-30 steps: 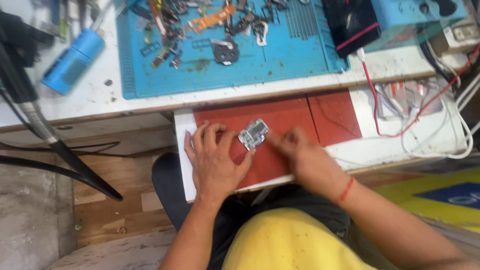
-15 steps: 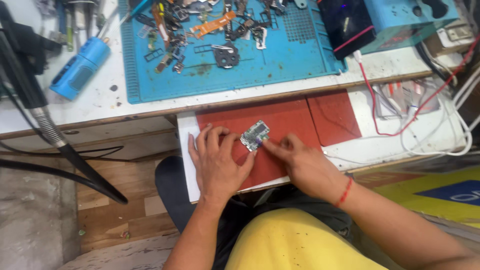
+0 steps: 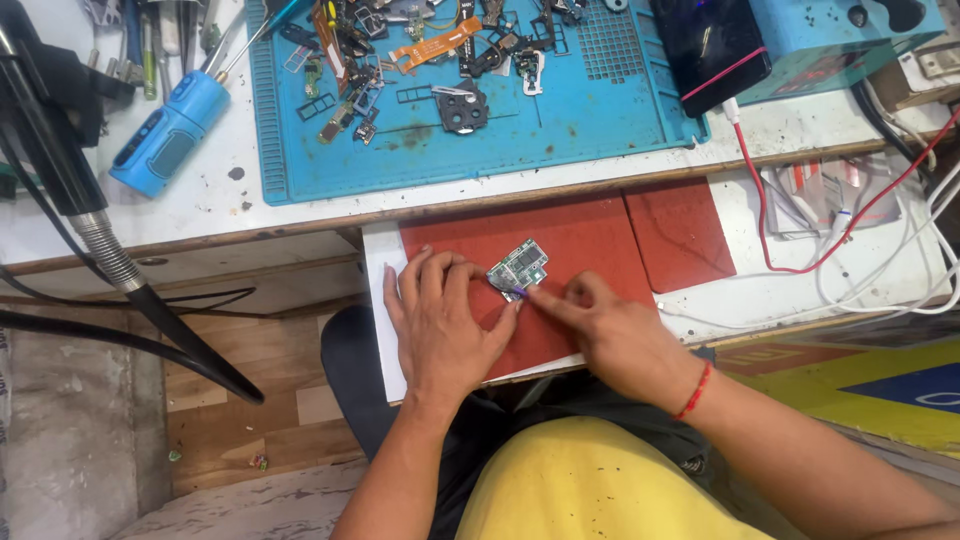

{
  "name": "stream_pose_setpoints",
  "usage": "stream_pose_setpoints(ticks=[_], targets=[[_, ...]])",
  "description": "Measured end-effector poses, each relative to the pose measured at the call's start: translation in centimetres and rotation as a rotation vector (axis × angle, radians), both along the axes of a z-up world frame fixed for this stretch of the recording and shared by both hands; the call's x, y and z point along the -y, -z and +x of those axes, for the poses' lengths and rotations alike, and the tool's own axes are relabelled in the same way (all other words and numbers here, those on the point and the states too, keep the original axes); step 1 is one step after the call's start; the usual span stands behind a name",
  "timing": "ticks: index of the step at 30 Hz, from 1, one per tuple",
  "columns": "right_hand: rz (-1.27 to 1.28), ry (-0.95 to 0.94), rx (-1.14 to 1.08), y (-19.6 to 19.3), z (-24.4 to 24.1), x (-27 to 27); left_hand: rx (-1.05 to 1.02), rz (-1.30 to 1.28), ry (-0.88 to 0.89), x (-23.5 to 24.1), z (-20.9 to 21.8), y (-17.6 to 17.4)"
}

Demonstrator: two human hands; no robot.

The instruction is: The person cleans a small circuit board by scrubbing it with a toothbrush and then using a hot air gun to blow away debris. The person holds the board steady with one hand while performing the cleaning actions with the other.

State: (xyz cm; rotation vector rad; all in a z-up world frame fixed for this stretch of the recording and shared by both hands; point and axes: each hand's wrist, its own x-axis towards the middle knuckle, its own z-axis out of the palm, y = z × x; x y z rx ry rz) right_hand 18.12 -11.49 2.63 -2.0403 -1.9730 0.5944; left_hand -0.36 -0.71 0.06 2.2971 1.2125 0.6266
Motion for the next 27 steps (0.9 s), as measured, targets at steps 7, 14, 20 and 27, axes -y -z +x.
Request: stream_pose_setpoints(ticks=[7,14,20,27], targets=[[0.050,0.011,-0.037,-0.3,0.5,0.2,-0.020,0.003,0.016,-0.4,0.0,-0.1],[-0.051,0.055,0.003,-1.3,0.0,0.1,0.022,0.003,0.008,-0.4,-0.2,0.1],[-0.063,-0.017,0.056,-0.2,-0.6,-1.0,0.051,-0.016,-0.010,-0.1,-0.2,0.3],[-0.058,-0.056,-0.031,-0.8,0.3,0.2,0.005,0.005,0.027,-0.2,-0.3,0.4]])
